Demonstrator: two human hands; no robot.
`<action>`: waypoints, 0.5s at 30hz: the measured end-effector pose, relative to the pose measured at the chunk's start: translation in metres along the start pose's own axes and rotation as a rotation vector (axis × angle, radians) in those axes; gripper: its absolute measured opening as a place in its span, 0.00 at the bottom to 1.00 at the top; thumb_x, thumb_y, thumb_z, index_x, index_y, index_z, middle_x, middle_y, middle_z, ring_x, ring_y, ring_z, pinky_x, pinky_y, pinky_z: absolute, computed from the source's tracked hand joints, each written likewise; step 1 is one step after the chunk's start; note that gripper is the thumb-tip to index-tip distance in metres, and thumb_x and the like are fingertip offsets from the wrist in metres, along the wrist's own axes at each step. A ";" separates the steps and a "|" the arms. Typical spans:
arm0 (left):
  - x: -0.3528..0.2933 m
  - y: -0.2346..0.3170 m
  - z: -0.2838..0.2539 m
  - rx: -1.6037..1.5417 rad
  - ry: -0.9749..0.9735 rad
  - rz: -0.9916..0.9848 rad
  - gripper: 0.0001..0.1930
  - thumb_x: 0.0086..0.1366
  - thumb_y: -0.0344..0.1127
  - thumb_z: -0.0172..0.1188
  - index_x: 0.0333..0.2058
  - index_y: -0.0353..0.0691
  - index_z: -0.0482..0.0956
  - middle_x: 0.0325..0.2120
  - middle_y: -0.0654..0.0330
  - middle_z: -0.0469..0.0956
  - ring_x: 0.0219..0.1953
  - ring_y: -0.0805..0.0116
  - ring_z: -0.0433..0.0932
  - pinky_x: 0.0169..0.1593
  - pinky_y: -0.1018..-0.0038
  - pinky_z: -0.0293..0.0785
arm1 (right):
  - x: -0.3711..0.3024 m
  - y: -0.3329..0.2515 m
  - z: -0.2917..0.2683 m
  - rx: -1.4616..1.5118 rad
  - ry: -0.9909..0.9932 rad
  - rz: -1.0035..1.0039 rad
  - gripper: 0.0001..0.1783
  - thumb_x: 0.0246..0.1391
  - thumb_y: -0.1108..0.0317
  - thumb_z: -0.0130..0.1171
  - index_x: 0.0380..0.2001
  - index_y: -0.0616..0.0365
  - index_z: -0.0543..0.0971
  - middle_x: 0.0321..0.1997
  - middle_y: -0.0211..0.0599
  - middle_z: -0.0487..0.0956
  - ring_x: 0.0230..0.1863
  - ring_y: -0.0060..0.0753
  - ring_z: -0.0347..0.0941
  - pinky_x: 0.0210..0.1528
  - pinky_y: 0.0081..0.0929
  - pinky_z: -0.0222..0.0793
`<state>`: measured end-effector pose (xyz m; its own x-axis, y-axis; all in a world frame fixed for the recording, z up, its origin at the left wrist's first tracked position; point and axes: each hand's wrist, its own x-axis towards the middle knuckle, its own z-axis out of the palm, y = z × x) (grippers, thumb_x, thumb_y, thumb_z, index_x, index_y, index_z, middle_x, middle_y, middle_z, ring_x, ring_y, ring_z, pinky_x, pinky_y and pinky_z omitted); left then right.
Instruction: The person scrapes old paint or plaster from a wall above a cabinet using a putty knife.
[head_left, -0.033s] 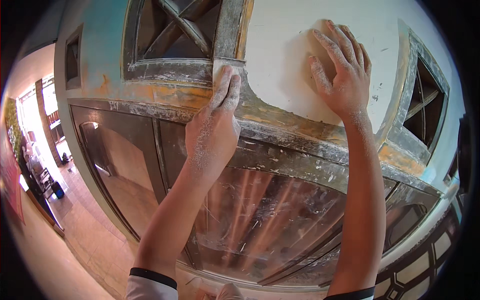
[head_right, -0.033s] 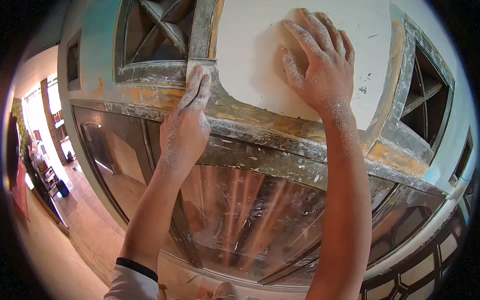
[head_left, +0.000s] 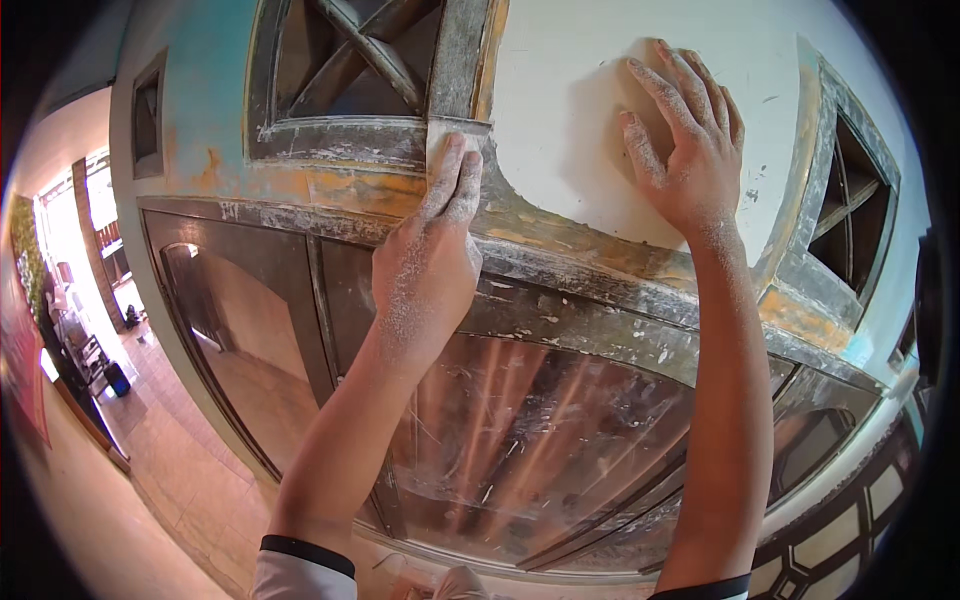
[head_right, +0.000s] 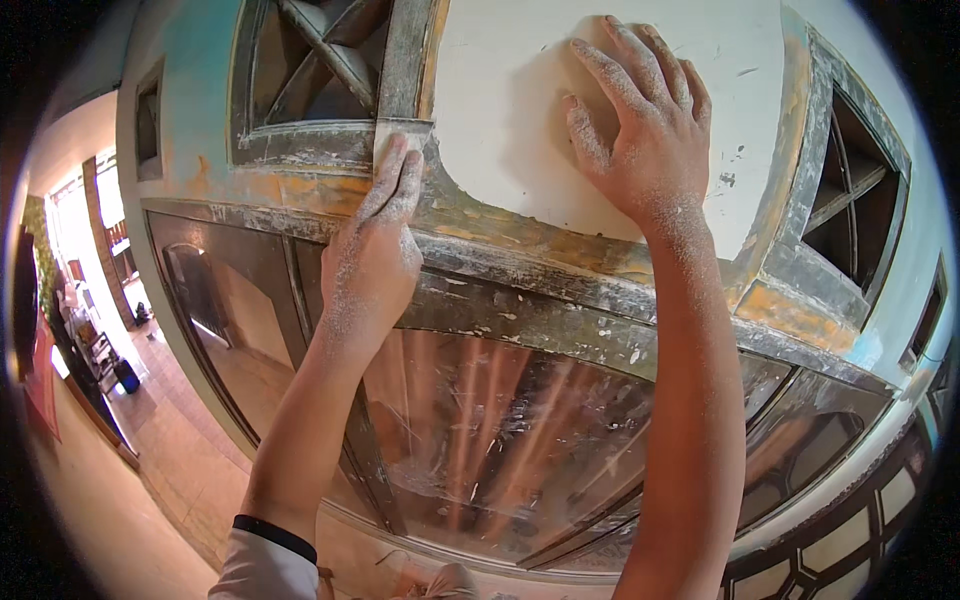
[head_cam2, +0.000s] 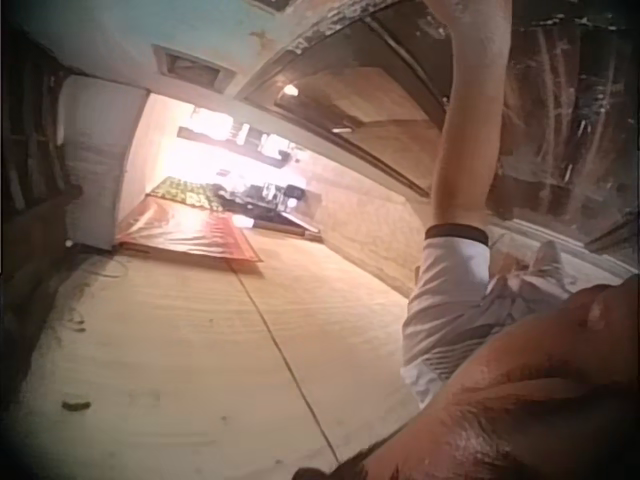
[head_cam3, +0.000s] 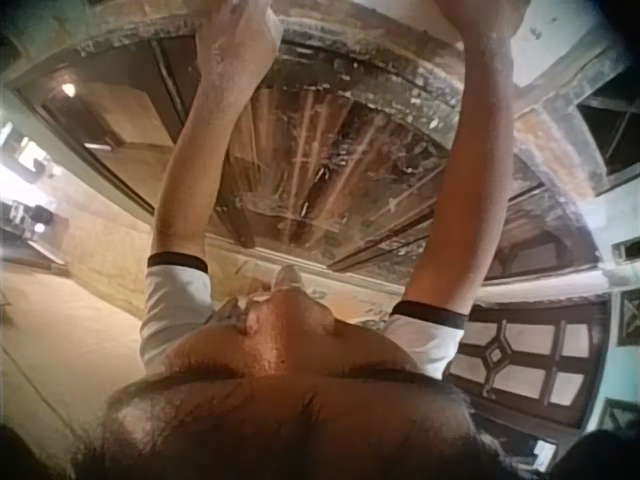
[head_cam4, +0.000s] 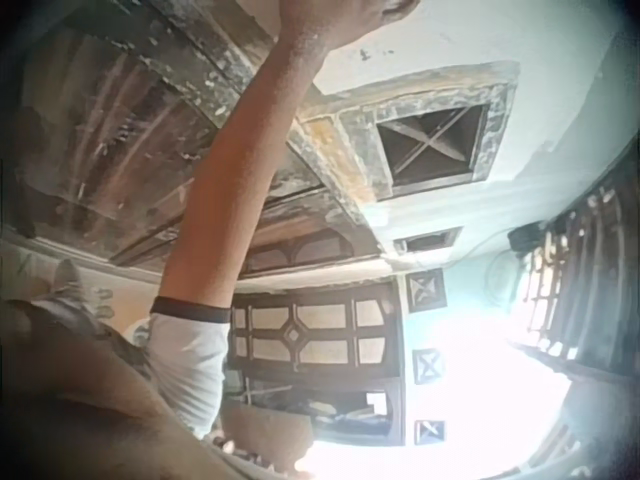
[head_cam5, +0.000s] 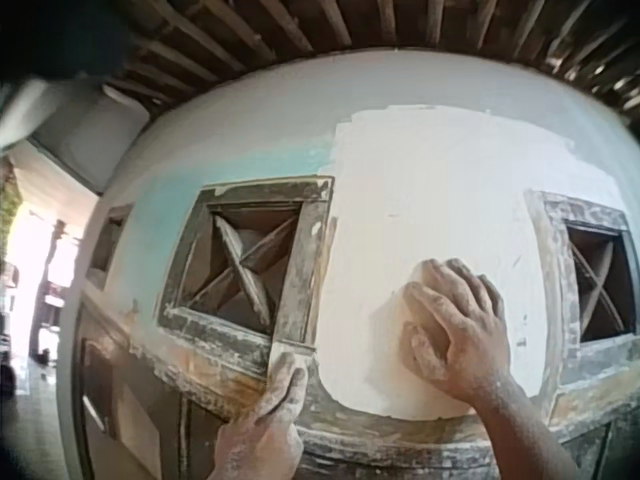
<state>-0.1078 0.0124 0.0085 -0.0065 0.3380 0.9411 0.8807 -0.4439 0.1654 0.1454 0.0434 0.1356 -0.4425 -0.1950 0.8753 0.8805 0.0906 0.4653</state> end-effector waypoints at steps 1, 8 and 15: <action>0.001 0.001 -0.003 0.001 -0.049 -0.043 0.38 0.63 0.20 0.52 0.73 0.47 0.64 0.76 0.66 0.59 0.63 0.51 0.76 0.59 0.61 0.79 | 0.000 -0.001 0.002 -0.011 0.003 -0.004 0.28 0.63 0.50 0.62 0.67 0.29 0.76 0.77 0.25 0.68 0.79 0.39 0.59 0.81 0.52 0.49; 0.005 0.003 -0.008 0.040 -0.053 -0.027 0.38 0.64 0.20 0.52 0.74 0.46 0.63 0.76 0.64 0.59 0.62 0.49 0.77 0.60 0.61 0.79 | -0.001 -0.002 0.001 -0.017 0.007 0.006 0.28 0.63 0.50 0.62 0.66 0.30 0.76 0.77 0.25 0.68 0.79 0.39 0.59 0.81 0.52 0.49; 0.010 0.000 -0.008 0.017 -0.078 -0.036 0.38 0.64 0.20 0.53 0.74 0.45 0.63 0.76 0.63 0.59 0.64 0.50 0.76 0.62 0.62 0.78 | -0.001 -0.005 0.002 -0.007 -0.006 0.013 0.28 0.64 0.53 0.63 0.67 0.34 0.77 0.78 0.26 0.68 0.79 0.39 0.59 0.80 0.50 0.48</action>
<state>-0.1116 0.0089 0.0202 -0.0018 0.4168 0.9090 0.8883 -0.4168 0.1929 0.1413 0.0453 0.1333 -0.4320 -0.1882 0.8820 0.8874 0.0860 0.4529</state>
